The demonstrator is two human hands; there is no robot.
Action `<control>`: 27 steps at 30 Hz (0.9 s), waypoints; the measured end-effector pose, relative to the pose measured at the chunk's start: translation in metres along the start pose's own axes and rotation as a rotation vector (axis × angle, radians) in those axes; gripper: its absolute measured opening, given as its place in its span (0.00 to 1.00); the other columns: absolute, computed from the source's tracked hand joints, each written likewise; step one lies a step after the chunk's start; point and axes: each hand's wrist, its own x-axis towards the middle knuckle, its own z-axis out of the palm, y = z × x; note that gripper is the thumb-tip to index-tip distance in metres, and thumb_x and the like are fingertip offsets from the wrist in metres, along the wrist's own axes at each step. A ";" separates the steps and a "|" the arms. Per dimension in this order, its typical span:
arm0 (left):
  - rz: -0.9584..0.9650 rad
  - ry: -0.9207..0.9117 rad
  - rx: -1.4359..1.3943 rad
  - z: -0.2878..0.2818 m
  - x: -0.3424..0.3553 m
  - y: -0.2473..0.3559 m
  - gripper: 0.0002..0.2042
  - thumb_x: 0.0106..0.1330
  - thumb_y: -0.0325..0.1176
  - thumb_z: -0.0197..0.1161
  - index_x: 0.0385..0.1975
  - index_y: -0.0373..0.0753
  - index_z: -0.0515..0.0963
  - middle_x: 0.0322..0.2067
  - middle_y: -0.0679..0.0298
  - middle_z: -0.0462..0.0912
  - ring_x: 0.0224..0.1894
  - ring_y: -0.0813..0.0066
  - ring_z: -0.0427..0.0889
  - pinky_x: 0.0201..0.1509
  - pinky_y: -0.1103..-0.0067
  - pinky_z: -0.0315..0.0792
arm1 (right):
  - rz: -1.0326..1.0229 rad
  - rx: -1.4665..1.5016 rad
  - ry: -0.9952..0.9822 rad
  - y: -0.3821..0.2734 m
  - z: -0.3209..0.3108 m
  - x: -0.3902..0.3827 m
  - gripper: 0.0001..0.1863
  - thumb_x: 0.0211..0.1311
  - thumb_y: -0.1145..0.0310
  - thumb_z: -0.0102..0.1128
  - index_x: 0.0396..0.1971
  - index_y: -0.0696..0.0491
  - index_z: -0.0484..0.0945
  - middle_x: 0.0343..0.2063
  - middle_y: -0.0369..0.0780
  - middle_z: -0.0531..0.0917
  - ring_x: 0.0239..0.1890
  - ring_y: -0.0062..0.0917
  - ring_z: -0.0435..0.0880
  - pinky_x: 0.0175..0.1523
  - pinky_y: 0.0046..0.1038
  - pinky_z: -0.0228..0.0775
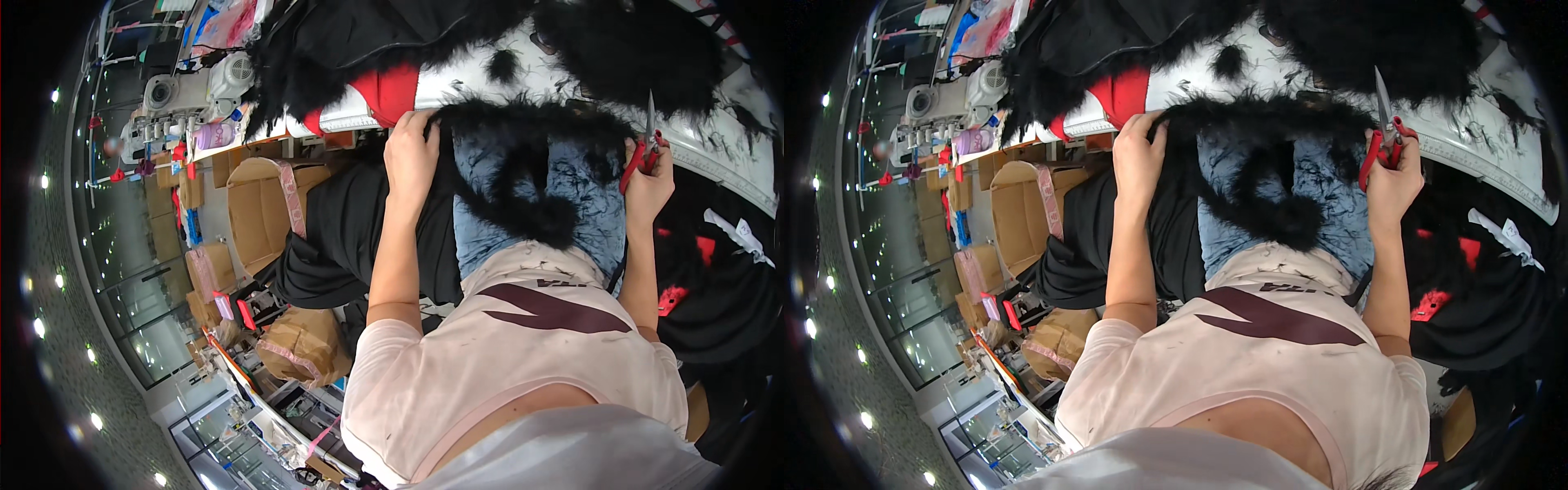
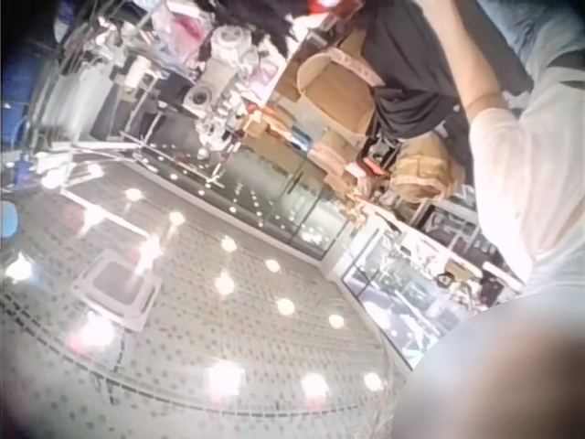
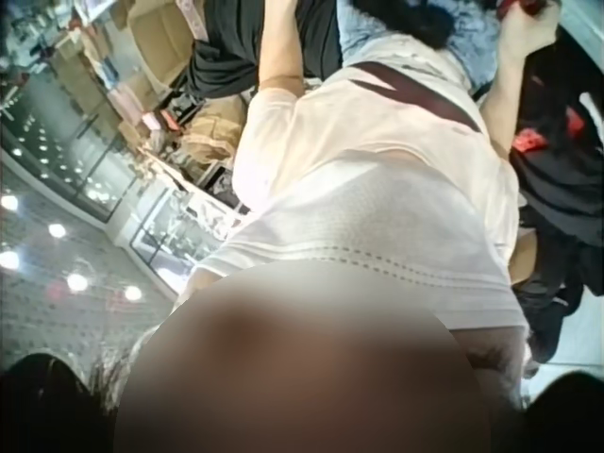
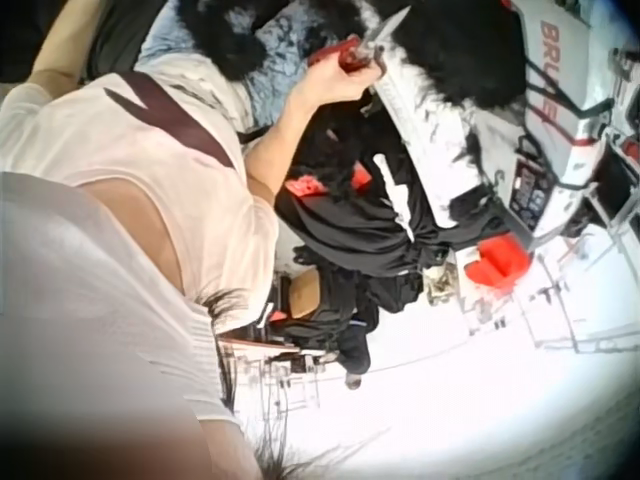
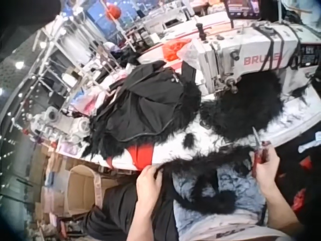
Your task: Cutting black faux fur material with scissors at a workstation.
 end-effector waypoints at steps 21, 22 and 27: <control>0.050 -0.180 -0.516 0.047 0.098 0.102 0.17 0.58 0.38 0.66 0.37 0.28 0.80 0.22 0.57 0.83 0.24 0.76 0.79 0.31 0.78 0.72 | 0.213 0.223 -0.921 -0.054 -0.014 0.021 0.17 0.66 0.57 0.56 0.38 0.59 0.74 0.25 0.33 0.74 0.24 0.14 0.72 0.28 0.20 0.67; 0.057 -0.150 -0.505 0.045 0.097 0.106 0.16 0.58 0.37 0.65 0.37 0.27 0.80 0.21 0.58 0.82 0.23 0.77 0.78 0.31 0.79 0.71 | 0.235 0.196 -0.893 -0.056 -0.009 0.020 0.19 0.66 0.55 0.56 0.36 0.60 0.75 0.22 0.33 0.73 0.21 0.14 0.71 0.25 0.19 0.65; 0.019 -0.190 -0.525 0.043 0.100 0.105 0.16 0.59 0.37 0.65 0.37 0.27 0.80 0.20 0.59 0.82 0.23 0.79 0.77 0.29 0.80 0.70 | 0.258 0.084 -0.928 -0.062 -0.003 0.026 0.22 0.65 0.51 0.57 0.32 0.59 0.77 0.18 0.31 0.71 0.18 0.13 0.69 0.22 0.18 0.61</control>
